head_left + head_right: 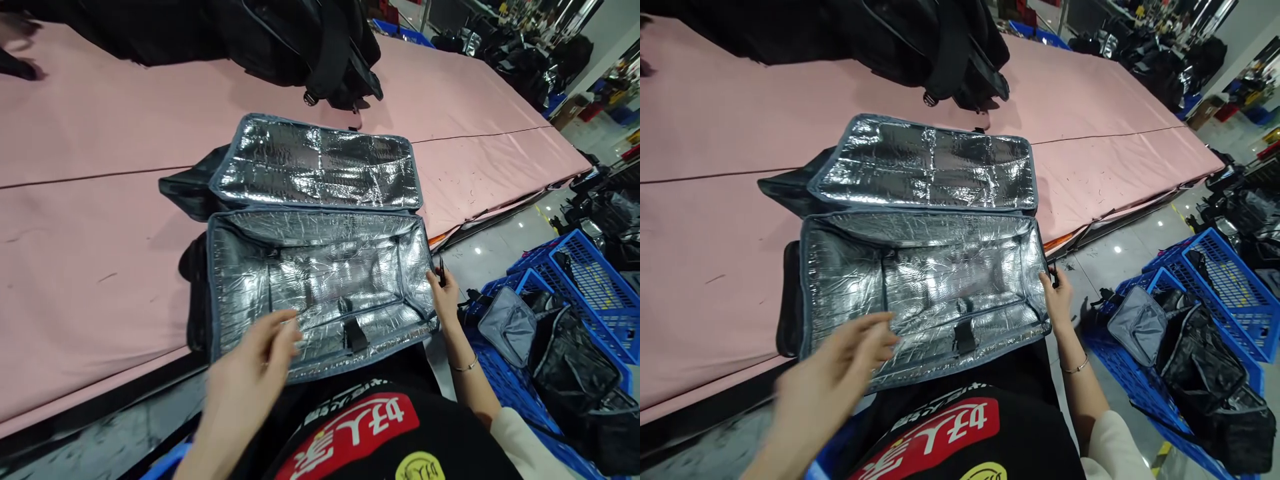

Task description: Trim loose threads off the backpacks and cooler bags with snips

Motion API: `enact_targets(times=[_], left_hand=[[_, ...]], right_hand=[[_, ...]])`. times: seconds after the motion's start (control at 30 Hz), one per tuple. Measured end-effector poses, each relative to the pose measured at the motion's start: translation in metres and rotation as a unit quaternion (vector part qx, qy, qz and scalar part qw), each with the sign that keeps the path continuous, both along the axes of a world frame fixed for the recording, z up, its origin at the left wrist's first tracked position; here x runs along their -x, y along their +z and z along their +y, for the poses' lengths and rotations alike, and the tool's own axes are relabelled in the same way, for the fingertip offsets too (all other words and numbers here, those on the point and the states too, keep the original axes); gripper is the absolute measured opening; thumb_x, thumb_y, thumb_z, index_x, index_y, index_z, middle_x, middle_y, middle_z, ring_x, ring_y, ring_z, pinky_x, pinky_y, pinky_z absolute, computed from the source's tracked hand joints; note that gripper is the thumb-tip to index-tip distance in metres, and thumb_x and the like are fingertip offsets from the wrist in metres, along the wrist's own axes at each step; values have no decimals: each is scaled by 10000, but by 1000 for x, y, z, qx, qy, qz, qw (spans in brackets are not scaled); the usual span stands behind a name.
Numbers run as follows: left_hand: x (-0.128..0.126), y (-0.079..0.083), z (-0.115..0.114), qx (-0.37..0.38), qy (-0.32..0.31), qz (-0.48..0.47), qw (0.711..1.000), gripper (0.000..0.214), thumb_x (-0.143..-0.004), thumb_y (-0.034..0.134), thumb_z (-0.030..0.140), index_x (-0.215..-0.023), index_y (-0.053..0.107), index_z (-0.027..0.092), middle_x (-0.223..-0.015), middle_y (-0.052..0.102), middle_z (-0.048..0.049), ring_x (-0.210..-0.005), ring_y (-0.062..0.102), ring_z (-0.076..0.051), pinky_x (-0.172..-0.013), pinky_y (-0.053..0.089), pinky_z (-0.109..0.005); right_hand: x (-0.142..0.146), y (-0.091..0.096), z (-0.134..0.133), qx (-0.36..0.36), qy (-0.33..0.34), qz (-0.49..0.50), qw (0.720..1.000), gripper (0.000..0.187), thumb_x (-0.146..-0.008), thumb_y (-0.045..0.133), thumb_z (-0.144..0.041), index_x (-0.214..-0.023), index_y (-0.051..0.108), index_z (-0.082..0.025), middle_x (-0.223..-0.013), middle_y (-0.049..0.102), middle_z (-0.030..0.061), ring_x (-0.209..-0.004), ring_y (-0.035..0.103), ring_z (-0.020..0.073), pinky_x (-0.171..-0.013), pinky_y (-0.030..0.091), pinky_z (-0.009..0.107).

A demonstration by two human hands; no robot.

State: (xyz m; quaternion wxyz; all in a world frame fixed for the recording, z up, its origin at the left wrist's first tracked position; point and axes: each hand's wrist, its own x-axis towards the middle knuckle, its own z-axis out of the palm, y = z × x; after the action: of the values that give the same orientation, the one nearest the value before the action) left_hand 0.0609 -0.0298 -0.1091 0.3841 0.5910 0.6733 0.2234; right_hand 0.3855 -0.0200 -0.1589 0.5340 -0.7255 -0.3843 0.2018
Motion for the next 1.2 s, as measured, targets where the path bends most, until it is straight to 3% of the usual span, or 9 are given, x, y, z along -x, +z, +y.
enact_targets(times=[0.03,0.1,0.2,0.33,0.43,0.53,0.63,0.87,1.2], left_hand=[[-15,-7,6,98,-54,-40,993,599,-780,448,630,-1194,543,208,-780,696,-42,-702,663,-263,-693,508,-369],[-44,-29,12,147,-89,-71,983,621,-660,584,594,-1094,614,150,-550,627,-31,-591,641,-308,-616,499,-395],[-72,-66,5,152,-82,-134,976,617,-591,636,513,-1099,607,165,-762,694,-83,-792,675,-327,-725,515,-408],[-80,-92,-13,142,-18,-229,963,724,-643,552,501,-1266,443,148,-1017,669,-121,-955,658,-273,-847,512,-398],[-75,-94,-18,145,24,-282,948,783,-641,589,508,-1302,388,139,-1008,667,-120,-951,656,-259,-847,517,-389],[-71,-92,-17,149,48,-315,936,772,-639,648,492,-1294,418,153,-979,681,-112,-962,650,-269,-856,512,-399],[-71,-94,-16,152,63,-338,927,769,-628,685,481,-1282,441,160,-1001,686,-125,-979,647,-285,-846,514,-409],[-72,-100,-17,141,73,-353,922,757,-614,698,461,-1258,455,148,-954,691,-114,-977,645,-284,-875,501,-422],[-73,-100,-17,124,60,-352,926,703,-653,661,427,-1264,447,156,-929,682,-88,-939,650,-259,-909,493,-437]], right_hand=[[2,5,-2,-10,-7,-40,999,372,-768,633,-469,-955,659,-149,-968,683,100,-931,608,237,-867,461,389],[9,16,-7,-43,-17,-123,991,301,-844,558,-435,-952,639,-166,-952,662,94,-916,602,221,-850,465,372],[30,32,-12,-55,40,-154,986,248,-907,477,-379,-977,608,-180,-893,647,73,-807,609,190,-755,482,325],[66,35,-13,98,233,-118,960,297,-952,403,-332,-1168,526,-169,-889,662,64,-745,623,194,-692,477,317],[84,17,-12,186,348,-129,910,247,-937,453,-277,-1136,541,-159,-910,665,73,-798,637,221,-715,476,330],[88,-4,-14,194,401,-155,882,185,-846,599,-182,-1031,597,-185,-933,669,59,-890,628,228,-780,468,324],[82,-16,-17,188,399,-159,883,206,-799,644,-128,-987,618,-210,-928,671,36,-891,620,209,-791,466,303],[79,-15,-19,195,396,-180,879,211,-791,650,-111,-972,641,-218,-924,681,28,-858,632,196,-776,473,287],[80,-17,-17,177,359,-122,908,177,-786,605,-100,-915,643,-216,-895,684,21,-826,644,183,-760,488,285]])
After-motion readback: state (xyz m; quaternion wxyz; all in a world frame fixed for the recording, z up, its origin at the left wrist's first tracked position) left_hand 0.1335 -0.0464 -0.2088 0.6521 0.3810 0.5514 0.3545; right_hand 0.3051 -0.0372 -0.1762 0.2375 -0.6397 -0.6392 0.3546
